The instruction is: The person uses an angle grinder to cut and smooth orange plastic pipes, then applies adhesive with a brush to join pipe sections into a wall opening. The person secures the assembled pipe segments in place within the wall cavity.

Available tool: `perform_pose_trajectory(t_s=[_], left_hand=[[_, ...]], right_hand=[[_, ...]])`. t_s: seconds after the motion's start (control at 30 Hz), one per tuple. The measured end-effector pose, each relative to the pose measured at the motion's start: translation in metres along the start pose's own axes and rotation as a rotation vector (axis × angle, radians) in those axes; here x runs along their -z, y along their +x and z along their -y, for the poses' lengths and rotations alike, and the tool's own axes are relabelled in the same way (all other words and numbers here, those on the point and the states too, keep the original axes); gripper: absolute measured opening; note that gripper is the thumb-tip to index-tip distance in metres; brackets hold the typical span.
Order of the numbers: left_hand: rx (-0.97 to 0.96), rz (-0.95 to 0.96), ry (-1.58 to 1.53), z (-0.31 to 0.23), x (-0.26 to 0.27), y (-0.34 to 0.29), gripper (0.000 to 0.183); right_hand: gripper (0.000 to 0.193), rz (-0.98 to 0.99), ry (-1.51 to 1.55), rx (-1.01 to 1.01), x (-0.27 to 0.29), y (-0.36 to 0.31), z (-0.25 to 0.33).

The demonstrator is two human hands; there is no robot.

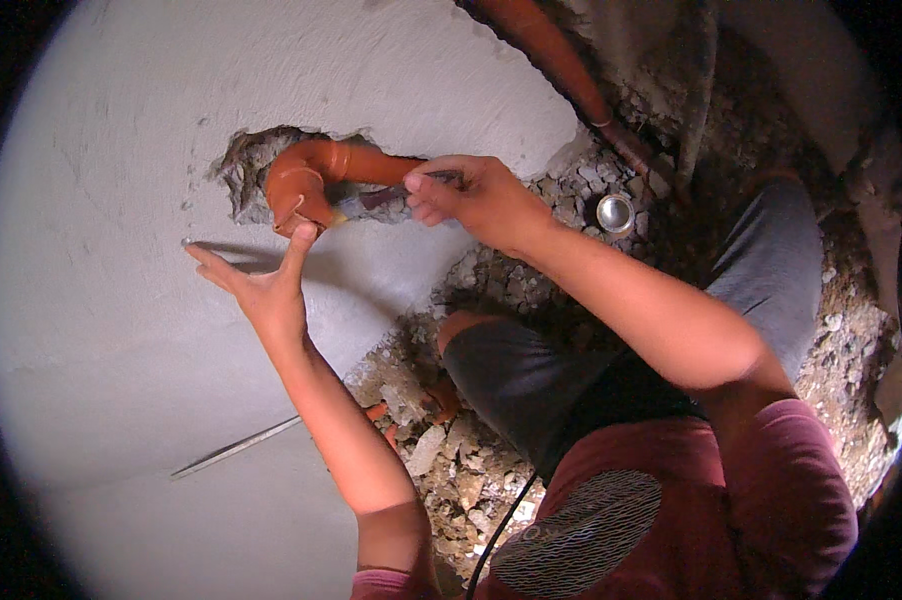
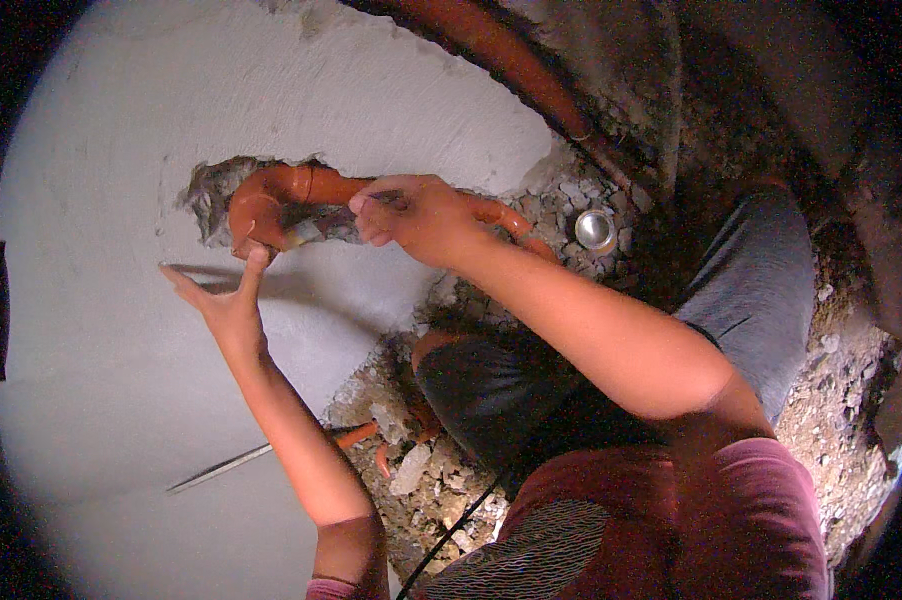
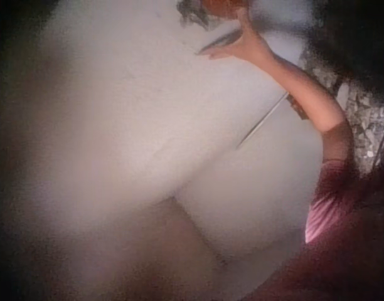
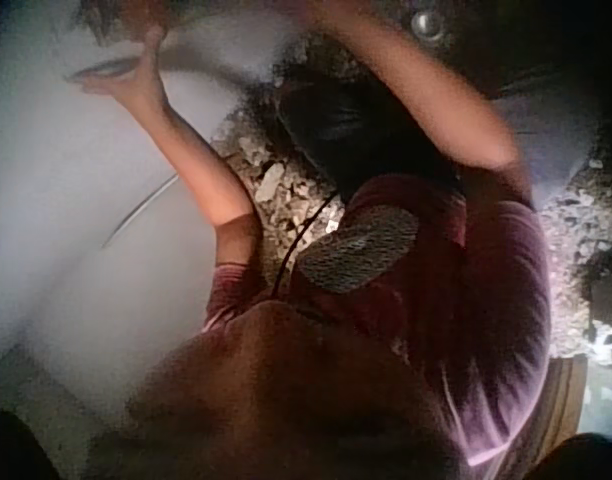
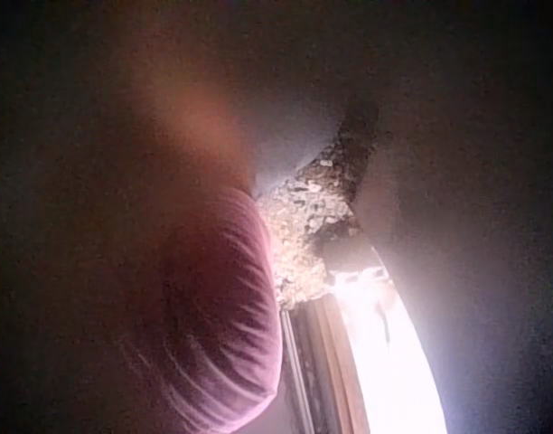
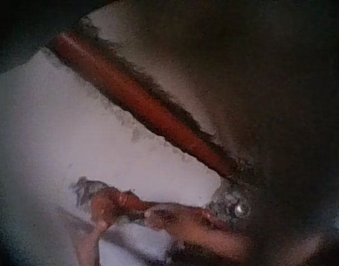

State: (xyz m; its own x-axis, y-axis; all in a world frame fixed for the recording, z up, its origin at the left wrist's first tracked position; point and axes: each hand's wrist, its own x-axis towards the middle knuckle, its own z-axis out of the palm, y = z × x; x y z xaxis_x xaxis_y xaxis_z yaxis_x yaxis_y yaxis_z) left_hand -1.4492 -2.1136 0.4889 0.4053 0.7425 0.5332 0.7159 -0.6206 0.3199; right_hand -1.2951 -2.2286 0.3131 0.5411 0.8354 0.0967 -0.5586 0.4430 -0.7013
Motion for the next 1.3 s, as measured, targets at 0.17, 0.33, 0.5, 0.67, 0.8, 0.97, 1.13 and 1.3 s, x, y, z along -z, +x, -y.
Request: perform_pose_trajectory(t_s=[0.17,0.33,0.5,0.67,0.8,0.97,1.13,1.3], left_hand=[[-0.001,0.000,0.020,0.001,0.000,0.001,0.159],[0.016,0.004,0.026,0.003,0.000,0.001,0.160],[0.010,0.010,0.018,0.003,0.000,0.002,0.160],[0.013,0.008,0.017,0.004,0.001,0.002,0.160],[-0.001,0.005,0.038,0.004,0.000,0.002,0.160],[0.004,0.002,0.019,0.002,0.001,0.001,0.162],[-0.018,-0.015,-0.014,0.005,0.000,0.002,0.165],[-0.041,-0.040,-0.056,0.011,-0.002,0.005,0.168]], right_hand=[[0.041,0.016,0.096,-0.063,-0.004,0.007,-0.002],[0.039,-0.018,0.091,-0.048,0.007,0.004,-0.002],[0.033,-0.007,0.118,0.001,0.016,0.008,0.004],[0.028,-0.039,0.052,0.065,0.024,0.007,0.024],[0.029,-0.026,-0.033,0.100,0.025,0.008,0.046],[0.031,-0.031,-0.214,0.184,0.020,0.009,0.074],[0.033,-0.036,-0.366,0.304,0.007,0.008,0.105],[0.036,-0.085,-0.448,0.371,0.005,-0.002,0.129]])
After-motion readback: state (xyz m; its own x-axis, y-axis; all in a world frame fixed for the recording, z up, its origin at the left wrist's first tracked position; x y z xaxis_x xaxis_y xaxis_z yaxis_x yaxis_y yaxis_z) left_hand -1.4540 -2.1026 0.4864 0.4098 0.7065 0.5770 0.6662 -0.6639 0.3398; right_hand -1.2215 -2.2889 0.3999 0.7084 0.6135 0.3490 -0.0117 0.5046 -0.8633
